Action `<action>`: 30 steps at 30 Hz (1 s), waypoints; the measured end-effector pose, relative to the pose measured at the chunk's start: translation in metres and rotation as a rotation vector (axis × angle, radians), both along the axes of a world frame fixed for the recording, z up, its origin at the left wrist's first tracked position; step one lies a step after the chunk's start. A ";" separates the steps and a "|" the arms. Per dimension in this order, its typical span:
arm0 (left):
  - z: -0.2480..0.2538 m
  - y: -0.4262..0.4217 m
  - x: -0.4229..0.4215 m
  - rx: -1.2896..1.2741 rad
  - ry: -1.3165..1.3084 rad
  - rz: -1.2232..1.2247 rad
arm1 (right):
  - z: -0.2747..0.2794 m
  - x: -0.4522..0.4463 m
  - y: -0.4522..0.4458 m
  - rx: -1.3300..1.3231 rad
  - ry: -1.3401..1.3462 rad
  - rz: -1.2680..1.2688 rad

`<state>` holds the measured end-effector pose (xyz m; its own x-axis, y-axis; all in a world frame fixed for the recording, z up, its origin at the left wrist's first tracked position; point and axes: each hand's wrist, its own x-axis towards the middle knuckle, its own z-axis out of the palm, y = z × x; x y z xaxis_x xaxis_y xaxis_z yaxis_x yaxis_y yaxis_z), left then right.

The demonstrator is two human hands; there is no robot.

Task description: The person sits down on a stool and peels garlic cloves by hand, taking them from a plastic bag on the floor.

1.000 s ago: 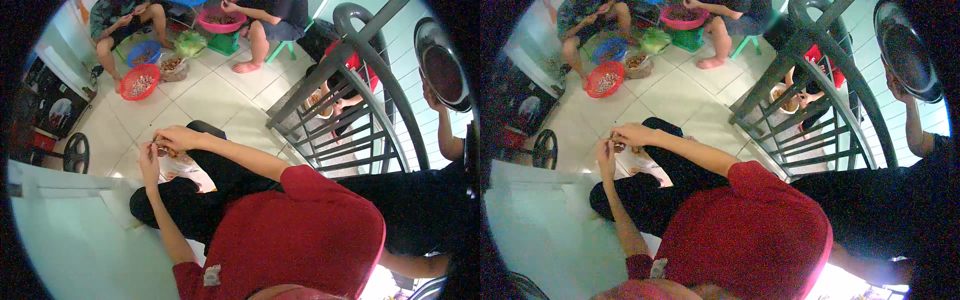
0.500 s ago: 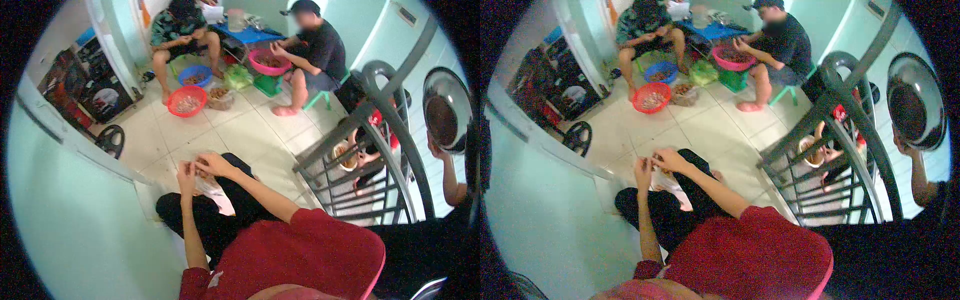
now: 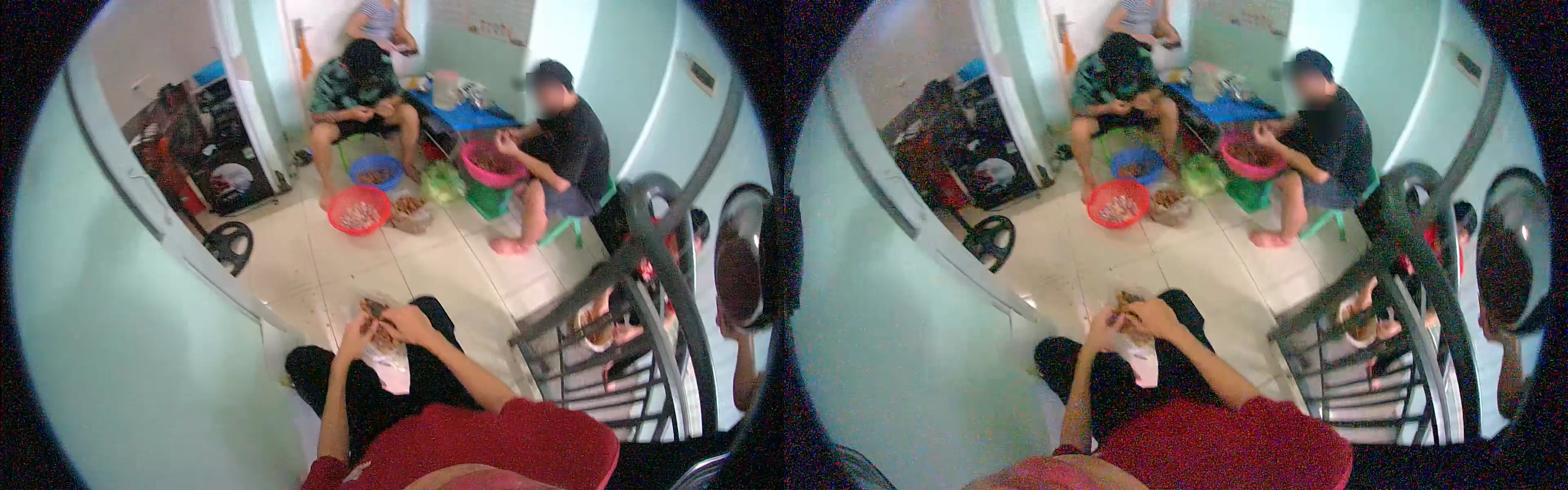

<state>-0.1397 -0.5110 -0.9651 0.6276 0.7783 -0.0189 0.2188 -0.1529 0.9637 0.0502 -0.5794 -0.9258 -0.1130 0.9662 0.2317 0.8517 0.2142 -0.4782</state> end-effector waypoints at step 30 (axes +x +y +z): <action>-0.072 -0.001 -0.003 -0.119 -0.254 0.107 | -0.026 0.010 0.018 0.011 0.017 0.111</action>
